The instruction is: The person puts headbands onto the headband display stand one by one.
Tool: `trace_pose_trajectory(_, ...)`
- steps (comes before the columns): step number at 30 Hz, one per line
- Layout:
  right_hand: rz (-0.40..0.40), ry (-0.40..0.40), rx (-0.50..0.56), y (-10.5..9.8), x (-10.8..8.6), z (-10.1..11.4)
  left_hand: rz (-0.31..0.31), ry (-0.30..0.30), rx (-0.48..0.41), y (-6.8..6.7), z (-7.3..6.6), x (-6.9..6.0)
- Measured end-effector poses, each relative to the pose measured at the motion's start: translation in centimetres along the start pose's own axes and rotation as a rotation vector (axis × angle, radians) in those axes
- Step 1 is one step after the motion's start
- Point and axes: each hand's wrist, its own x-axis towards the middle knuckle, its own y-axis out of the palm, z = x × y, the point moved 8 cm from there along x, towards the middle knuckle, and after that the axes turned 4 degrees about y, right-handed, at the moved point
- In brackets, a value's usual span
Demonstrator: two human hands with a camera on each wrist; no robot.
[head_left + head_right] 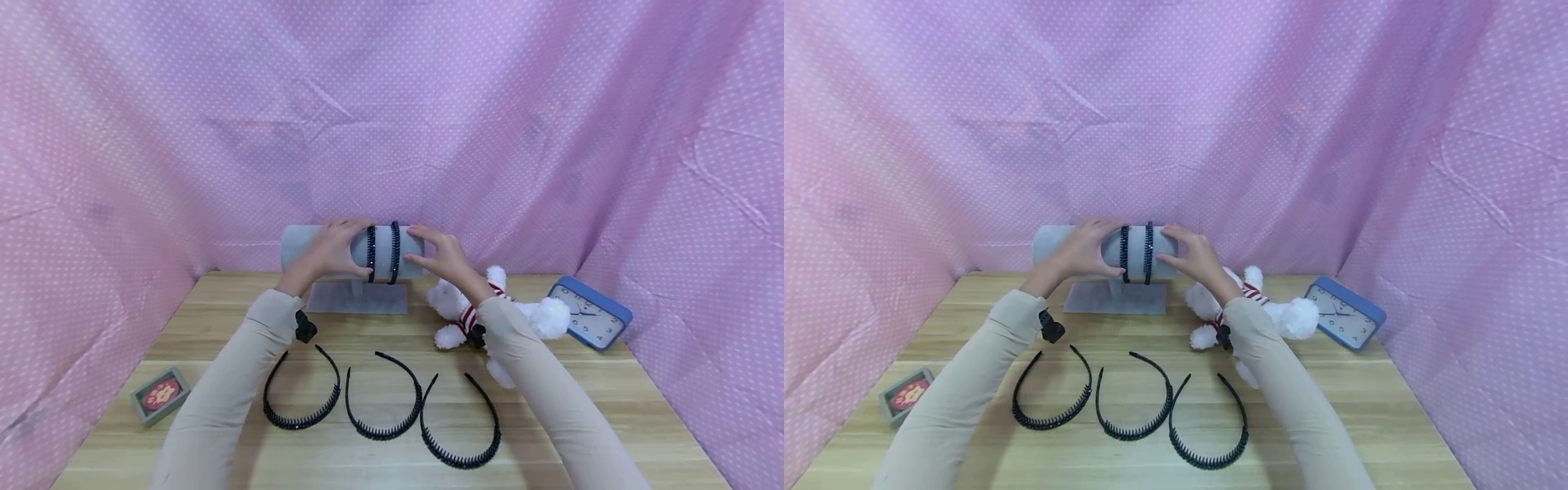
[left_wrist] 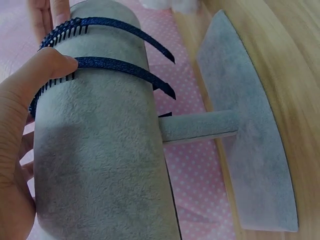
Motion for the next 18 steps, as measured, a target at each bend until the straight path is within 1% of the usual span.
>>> trace_pose_trajectory(5, -0.016, -0.017, -0.004, -0.1, 0.0, 0.1, -0.030, 0.018, 0.021, 0.2, -0.5, -0.1)
trace_pose_trajectory(8, -0.014, -0.017, -0.010, -0.1, 0.1, 0.0, -0.046, 0.038, 0.054, 0.2, -0.9, -0.1)
trace_pose_trajectory(14, -0.005, -0.004, -0.013, 0.1, 0.1, -0.3, -0.082, 0.090, 0.125, 1.0, -1.6, 0.0)
trace_pose_trajectory(18, -0.015, -0.014, -0.014, 0.1, 0.0, -0.2, -0.119, 0.112, 0.163, 1.4, -2.0, 0.0)
